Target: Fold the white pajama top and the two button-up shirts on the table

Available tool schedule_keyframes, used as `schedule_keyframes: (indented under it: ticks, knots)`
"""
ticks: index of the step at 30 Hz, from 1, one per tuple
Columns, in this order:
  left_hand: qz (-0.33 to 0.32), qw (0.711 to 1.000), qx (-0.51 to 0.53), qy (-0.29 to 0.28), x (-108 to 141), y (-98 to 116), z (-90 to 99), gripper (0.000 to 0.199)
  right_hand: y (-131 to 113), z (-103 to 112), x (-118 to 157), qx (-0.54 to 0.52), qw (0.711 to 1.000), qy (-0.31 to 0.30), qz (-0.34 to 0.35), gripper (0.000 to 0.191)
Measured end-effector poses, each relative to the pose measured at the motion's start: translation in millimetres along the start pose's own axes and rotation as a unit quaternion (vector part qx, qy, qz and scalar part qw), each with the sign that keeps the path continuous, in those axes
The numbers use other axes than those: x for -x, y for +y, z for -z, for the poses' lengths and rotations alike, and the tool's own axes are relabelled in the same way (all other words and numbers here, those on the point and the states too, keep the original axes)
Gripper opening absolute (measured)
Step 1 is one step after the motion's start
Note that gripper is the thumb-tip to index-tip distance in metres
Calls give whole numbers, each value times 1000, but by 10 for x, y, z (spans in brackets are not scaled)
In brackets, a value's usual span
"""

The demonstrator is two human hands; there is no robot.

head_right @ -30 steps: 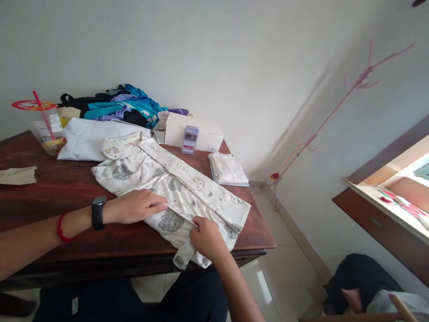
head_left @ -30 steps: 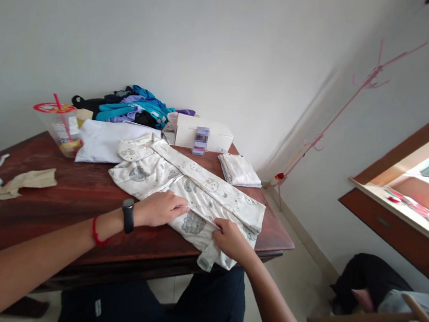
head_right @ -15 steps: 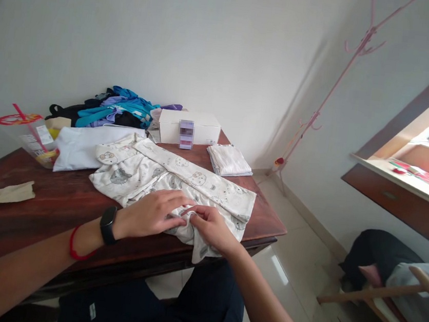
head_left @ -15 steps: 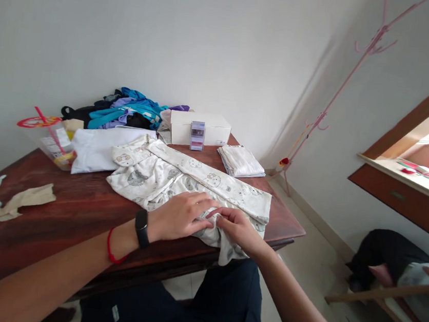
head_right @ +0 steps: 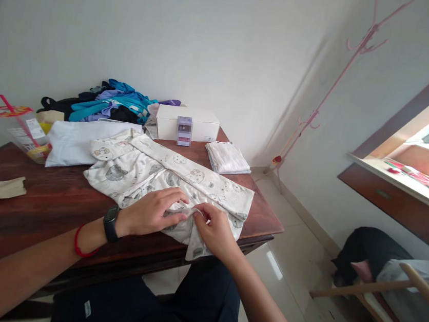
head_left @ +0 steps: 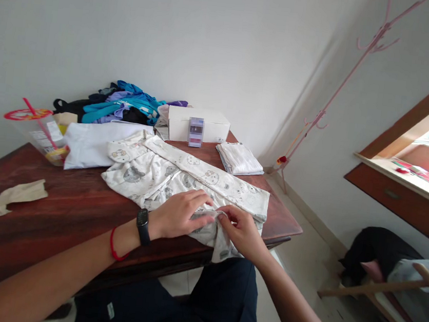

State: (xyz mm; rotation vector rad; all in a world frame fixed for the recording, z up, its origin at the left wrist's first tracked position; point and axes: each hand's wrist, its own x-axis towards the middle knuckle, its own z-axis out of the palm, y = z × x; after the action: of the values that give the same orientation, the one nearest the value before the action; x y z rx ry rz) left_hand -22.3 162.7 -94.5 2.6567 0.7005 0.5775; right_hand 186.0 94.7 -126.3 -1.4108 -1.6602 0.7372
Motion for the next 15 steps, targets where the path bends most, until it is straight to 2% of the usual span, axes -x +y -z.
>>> schedule_keyframes:
  ticks: [2, 5, 9, 12, 15]
  knots:
    - [-4, 1000, 18, -17, -10, -8, 0, 34, -26, -15, -15, -41, 999, -31, -4, 24]
    - [19, 999, -10, -33, -20, -42, -18, 27, -26, -33, -10, -91, 994, -51, -21, 30]
    - [28, 999, -34, -27, -16, -72, -44, 23, 19, -23, 47, -151, 983, -82, -58, 39]
    - [39, 999, -34, -17, -2, -81, -51, 22, 39, -1, 110, -125, 982, -123, -64, 43]
    - [56, 998, -35, -5, 16, -101, -42, 22, 44, 34, 172, -65, 989, -122, -59, 35]
